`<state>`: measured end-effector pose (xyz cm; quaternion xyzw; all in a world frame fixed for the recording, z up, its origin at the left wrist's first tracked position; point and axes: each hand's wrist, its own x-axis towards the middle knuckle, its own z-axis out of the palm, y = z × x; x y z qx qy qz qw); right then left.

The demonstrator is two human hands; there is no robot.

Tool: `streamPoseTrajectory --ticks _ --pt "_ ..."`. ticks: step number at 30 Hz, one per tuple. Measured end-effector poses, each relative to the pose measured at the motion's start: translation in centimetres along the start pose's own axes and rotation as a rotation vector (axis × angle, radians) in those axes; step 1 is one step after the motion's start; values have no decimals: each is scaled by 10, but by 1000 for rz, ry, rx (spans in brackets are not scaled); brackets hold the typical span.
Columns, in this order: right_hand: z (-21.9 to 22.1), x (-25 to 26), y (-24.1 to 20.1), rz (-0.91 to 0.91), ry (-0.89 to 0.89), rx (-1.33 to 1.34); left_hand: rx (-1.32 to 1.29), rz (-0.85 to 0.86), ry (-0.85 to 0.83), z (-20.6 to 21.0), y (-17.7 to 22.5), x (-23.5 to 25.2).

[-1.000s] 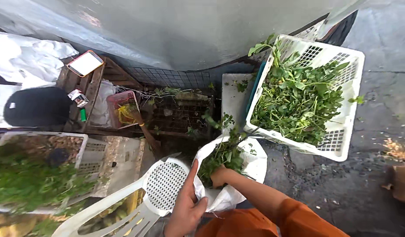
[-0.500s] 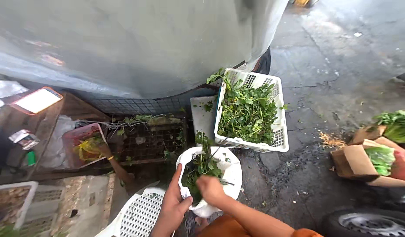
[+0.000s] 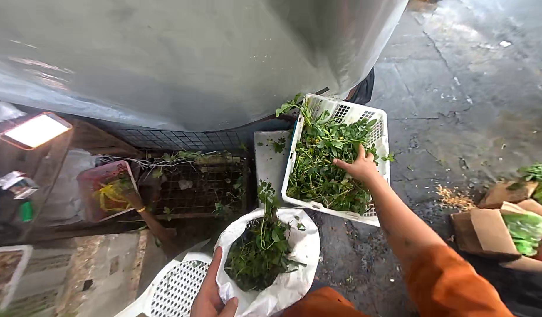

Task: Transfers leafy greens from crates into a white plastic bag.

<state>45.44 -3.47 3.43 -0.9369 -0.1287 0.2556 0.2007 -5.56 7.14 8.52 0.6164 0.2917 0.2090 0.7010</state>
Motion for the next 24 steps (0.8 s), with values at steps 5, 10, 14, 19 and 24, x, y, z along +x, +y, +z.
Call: streamPoseTrajectory --ticks 5,10,14,19,24 --pt "68 33 -2 155 -107 -208 15 -26 104 30 -2 18" --pt "35 5 13 -356 -424 -313 13 -6 196 36 -2 29" --pt "49 9 35 -517 -469 -624 33 12 242 39 -3 36" --pt "60 31 28 -627 -456 -854 36 17 276 46 -6 40" --pt "30 55 17 -602 -393 -723 24 21 282 44 -4 34"
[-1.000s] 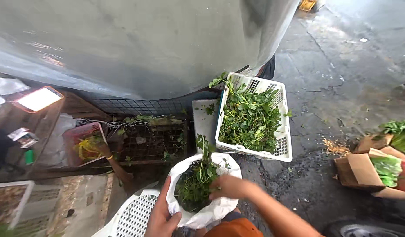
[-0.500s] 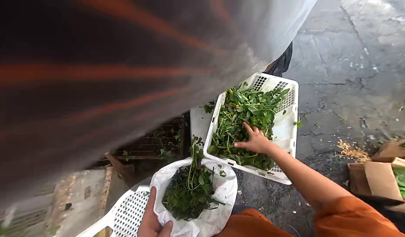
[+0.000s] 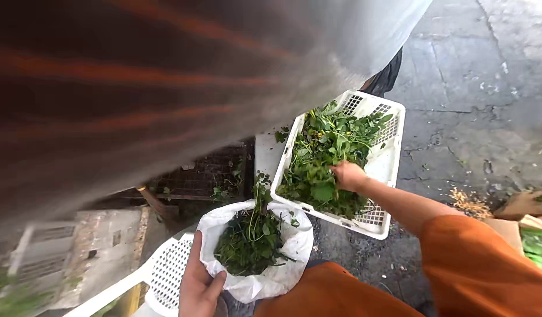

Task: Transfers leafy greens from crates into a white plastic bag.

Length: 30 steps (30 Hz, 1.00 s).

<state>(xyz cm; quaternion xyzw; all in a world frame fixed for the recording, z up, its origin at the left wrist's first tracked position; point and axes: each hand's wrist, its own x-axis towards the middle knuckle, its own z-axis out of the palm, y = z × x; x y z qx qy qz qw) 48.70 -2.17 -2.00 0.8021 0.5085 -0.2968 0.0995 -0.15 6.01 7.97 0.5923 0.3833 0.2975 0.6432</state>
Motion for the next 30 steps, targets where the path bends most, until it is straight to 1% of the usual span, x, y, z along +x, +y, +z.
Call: streamPoseTrajectory --ticks 2,3,5,7,8,9,11,13,14,17,20,23,27,30 --pt "-14 12 17 73 162 47 -5 -3 1 -5 0 -3" --pt "-26 17 24 101 215 42 -12 -2 3 -7 0 -4" --pt "-45 20 27 123 257 42 -8 6 15 -8 1 -7" --pt "-43 16 16 113 223 100 11 2 28 -8 3 -6" --pt "-36 11 3 121 159 122 14 -1 32 -7 3 -5" --pt "-26 8 -12 130 83 99 13 -5 33 -6 2 -4" --pt "2 7 -35 128 -8 -16 -10 -6 36 -6 -1 -5" --pt "20 14 -46 160 -22 -102 -50 7 37 -5 -6 -4" --pt "22 17 -50 181 -23 -133 -70 14 34 -5 -9 -4" --pt "17 25 -55 226 -39 -199 -104 30 31 -2 -16 -1" --pt "17 28 -47 207 11 -205 -102 35 25 2 -15 -2" --pt "12 26 -31 231 104 -91 -89 26 19 0 -13 -5" --pt "-8 15 -3 367 206 107 -89 -21 1 -12 -15 -12" --pt "-29 -8 3 403 336 346 -103 -51 -32 -23 -20 -12"
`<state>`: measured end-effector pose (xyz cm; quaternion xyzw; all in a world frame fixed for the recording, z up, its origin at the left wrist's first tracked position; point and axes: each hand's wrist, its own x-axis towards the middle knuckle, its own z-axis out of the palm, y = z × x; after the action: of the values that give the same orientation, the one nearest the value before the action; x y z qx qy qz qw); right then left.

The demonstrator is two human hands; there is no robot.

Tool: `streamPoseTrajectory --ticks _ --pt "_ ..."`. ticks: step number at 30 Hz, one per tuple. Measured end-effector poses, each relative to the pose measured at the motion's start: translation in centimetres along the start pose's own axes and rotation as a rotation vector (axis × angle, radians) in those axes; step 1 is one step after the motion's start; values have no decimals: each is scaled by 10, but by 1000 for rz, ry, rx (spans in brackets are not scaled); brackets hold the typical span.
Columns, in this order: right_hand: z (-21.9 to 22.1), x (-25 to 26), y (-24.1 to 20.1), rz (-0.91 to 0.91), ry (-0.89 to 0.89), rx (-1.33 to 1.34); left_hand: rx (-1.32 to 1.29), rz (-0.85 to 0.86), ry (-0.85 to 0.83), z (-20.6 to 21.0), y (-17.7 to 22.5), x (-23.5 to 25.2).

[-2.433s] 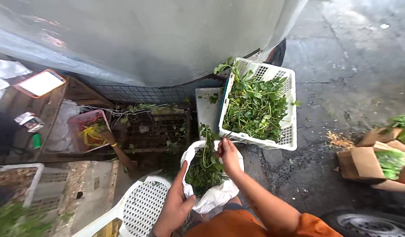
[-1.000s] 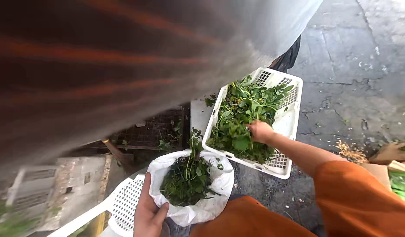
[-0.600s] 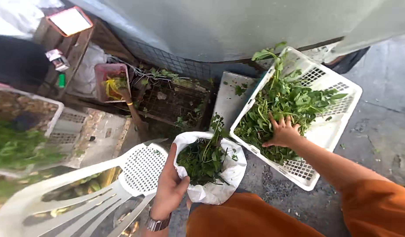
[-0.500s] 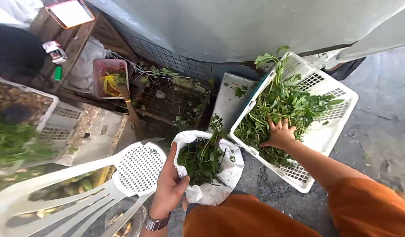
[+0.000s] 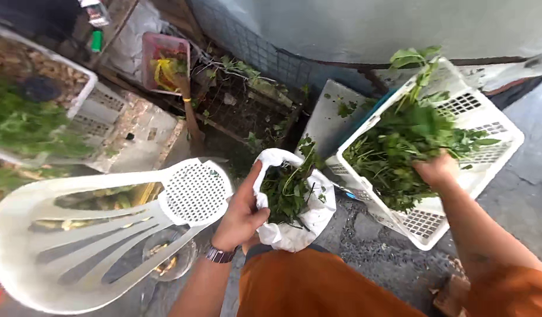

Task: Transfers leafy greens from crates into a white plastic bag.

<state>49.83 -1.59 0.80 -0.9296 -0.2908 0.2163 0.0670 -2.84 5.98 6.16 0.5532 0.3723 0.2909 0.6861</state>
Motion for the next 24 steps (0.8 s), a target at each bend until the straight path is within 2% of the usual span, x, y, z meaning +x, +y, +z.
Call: streamPoseTrajectory --ticks 4,6,9,12,13,14,15,16,17,18,19,21,22,24 --pt "-32 -49 0 -25 249 465 -27 -50 -78 -6 1 4" --pt "-44 -86 -15 -47 355 632 -49 -69 -170 -11 4 9" --pt "-45 -153 -63 -85 523 818 -53 -104 -310 -19 11 18" --pt "-7 -230 -133 -56 583 932 -37 -95 -407 -23 15 25" --pt "21 -253 -156 8 535 952 -38 -78 -422 -23 16 27" --pt "57 -274 -173 72 413 960 -48 -62 -425 -24 17 27" --pt "102 -290 -183 91 248 915 -69 -44 -414 -26 18 26" --pt "147 -300 -190 89 1 864 -89 -24 -392 -26 19 26" --pt "192 -302 -194 32 -213 806 -102 -8 -370 -28 19 26" --pt "230 -299 -198 -75 -330 738 -104 5 -358 -30 20 25" --pt "248 -294 -208 -164 -412 608 -104 12 -356 -32 21 22" --pt "233 -279 -225 -302 -775 204 -71 23 -373 -31 19 9" --pt "235 -271 -225 -362 -841 105 -42 37 -394 -29 17 1" --pt "218 -263 -227 -463 -859 63 -35 54 -447 -25 13 -13"
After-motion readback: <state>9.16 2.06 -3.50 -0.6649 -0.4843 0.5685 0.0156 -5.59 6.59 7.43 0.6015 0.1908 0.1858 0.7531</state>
